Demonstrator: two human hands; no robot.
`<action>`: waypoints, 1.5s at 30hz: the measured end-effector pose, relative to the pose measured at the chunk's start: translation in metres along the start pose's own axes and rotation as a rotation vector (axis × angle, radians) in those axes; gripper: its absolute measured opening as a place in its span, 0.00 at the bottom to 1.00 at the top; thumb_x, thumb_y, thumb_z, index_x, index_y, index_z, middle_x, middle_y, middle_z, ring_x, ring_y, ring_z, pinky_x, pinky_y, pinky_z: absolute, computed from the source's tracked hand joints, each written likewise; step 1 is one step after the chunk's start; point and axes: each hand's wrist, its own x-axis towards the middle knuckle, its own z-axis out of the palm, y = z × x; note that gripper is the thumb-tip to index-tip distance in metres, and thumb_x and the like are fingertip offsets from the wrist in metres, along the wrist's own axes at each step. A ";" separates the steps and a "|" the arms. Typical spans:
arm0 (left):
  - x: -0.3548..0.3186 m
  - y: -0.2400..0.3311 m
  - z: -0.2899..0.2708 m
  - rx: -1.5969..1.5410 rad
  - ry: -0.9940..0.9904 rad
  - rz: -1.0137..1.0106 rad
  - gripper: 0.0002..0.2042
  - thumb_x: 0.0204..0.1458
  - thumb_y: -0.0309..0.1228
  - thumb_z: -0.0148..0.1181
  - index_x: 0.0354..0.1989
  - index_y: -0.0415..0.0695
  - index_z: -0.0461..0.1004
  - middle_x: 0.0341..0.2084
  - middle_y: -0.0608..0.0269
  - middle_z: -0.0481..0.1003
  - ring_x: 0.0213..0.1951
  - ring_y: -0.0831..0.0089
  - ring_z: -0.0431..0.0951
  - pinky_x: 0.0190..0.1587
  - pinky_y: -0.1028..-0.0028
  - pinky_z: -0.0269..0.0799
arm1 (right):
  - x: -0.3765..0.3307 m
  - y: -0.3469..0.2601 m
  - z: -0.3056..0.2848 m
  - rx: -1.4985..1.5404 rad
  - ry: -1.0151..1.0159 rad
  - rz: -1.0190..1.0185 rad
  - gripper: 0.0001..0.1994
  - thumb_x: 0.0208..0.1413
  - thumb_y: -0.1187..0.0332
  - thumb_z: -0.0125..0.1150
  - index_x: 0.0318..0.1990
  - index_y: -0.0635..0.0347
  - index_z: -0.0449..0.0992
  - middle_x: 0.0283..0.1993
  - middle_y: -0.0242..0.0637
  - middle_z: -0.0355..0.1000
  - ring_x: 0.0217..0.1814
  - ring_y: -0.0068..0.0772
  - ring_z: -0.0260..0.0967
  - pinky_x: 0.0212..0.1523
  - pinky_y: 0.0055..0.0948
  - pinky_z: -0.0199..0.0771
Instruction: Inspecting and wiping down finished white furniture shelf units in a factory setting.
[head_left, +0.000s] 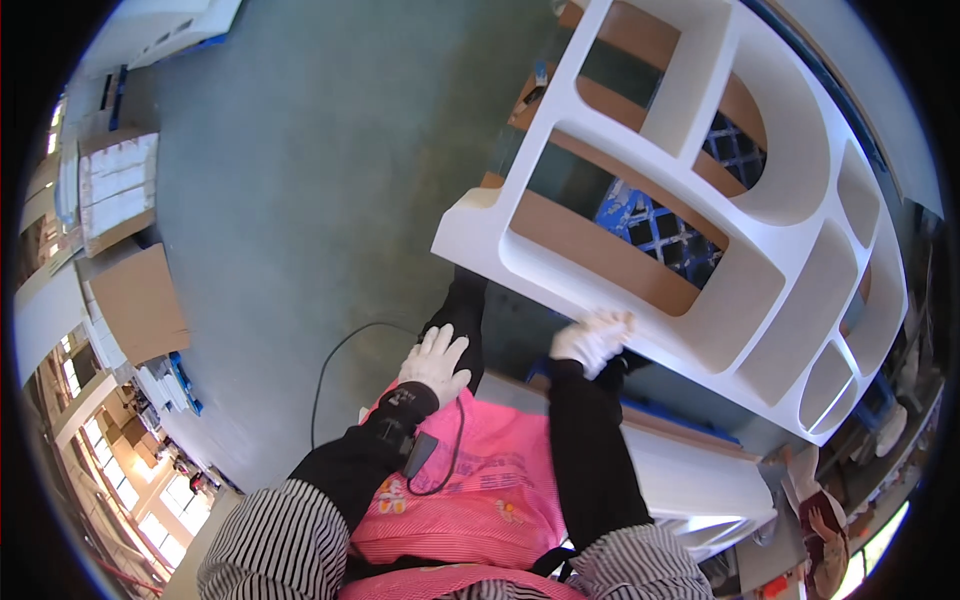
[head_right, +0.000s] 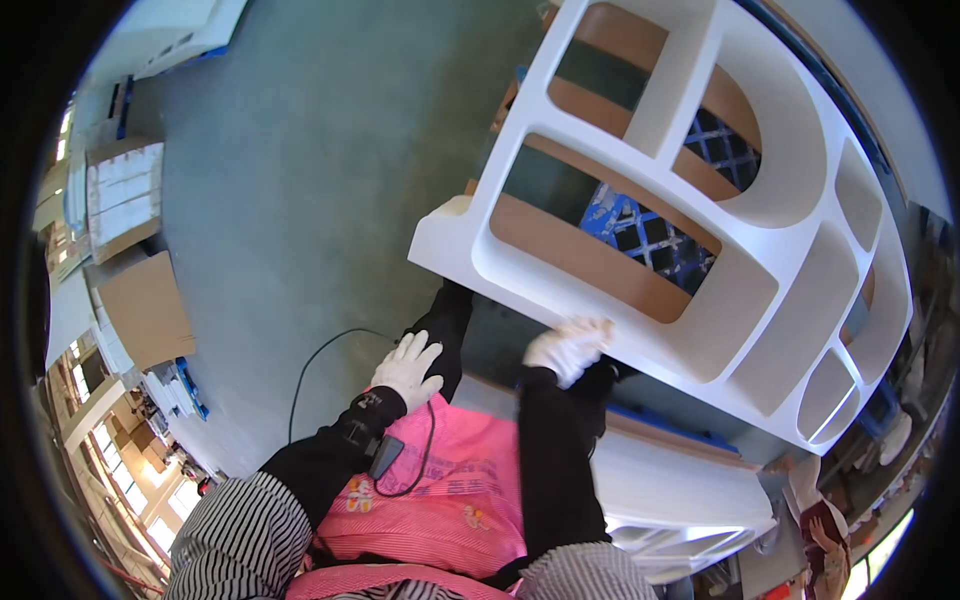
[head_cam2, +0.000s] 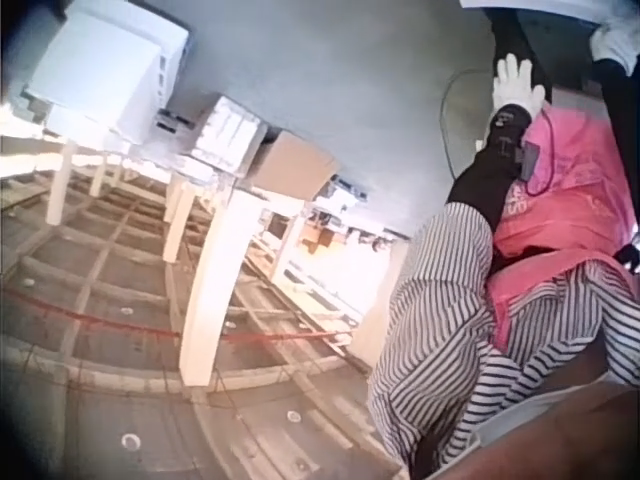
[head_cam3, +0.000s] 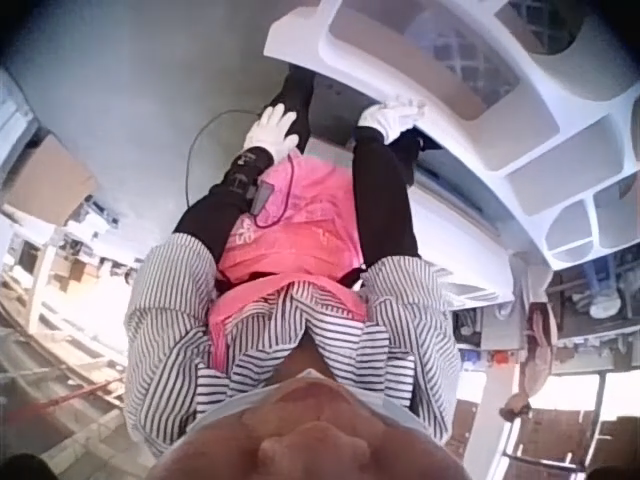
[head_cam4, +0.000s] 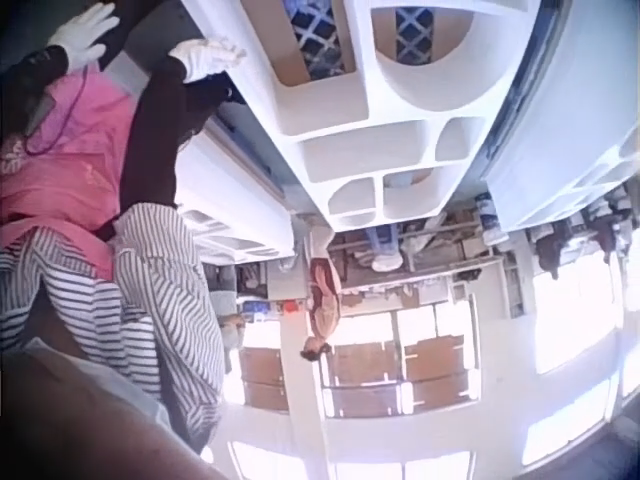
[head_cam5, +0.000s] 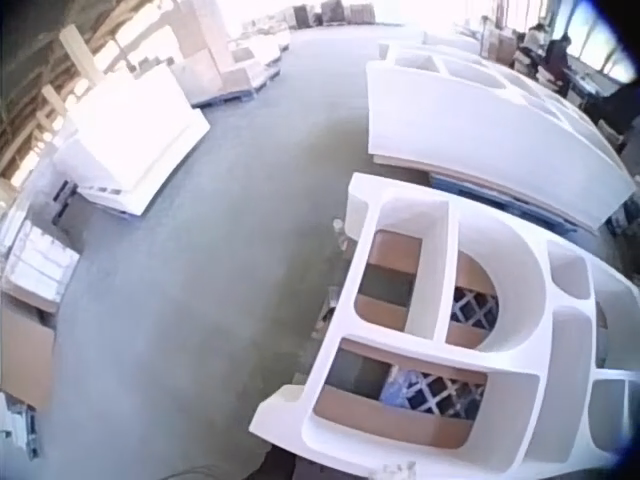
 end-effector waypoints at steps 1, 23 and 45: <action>-0.022 -0.025 -0.007 0.063 -0.019 -0.045 0.29 0.48 0.42 0.59 0.61 0.49 0.65 0.64 0.49 0.58 0.65 0.49 0.57 0.60 0.54 0.62 | 0.031 0.138 0.011 -0.473 0.213 -0.053 0.09 0.57 0.69 0.50 0.45 0.52 0.63 0.41 0.38 0.67 0.36 0.34 0.67 0.36 0.36 0.71; -0.050 -0.111 -0.029 0.004 -0.398 -0.082 0.34 0.49 0.49 0.60 0.66 0.59 0.59 0.71 0.52 0.48 0.70 0.52 0.50 0.66 0.54 0.55 | 0.292 0.285 0.169 -3.198 0.471 -0.221 0.32 0.53 0.68 0.50 0.68 0.53 0.54 0.57 0.47 0.61 0.35 0.42 0.67 0.44 0.56 0.67; 0.125 -0.145 -0.221 1.358 -1.265 1.208 0.14 0.51 0.40 0.57 0.44 0.54 0.79 0.38 0.57 0.80 0.43 0.54 0.80 0.45 0.59 0.75 | -0.159 0.435 0.378 -1.345 1.728 0.432 0.19 0.53 0.56 0.48 0.34 0.60 0.81 0.38 0.50 0.78 0.41 0.51 0.76 0.43 0.44 0.75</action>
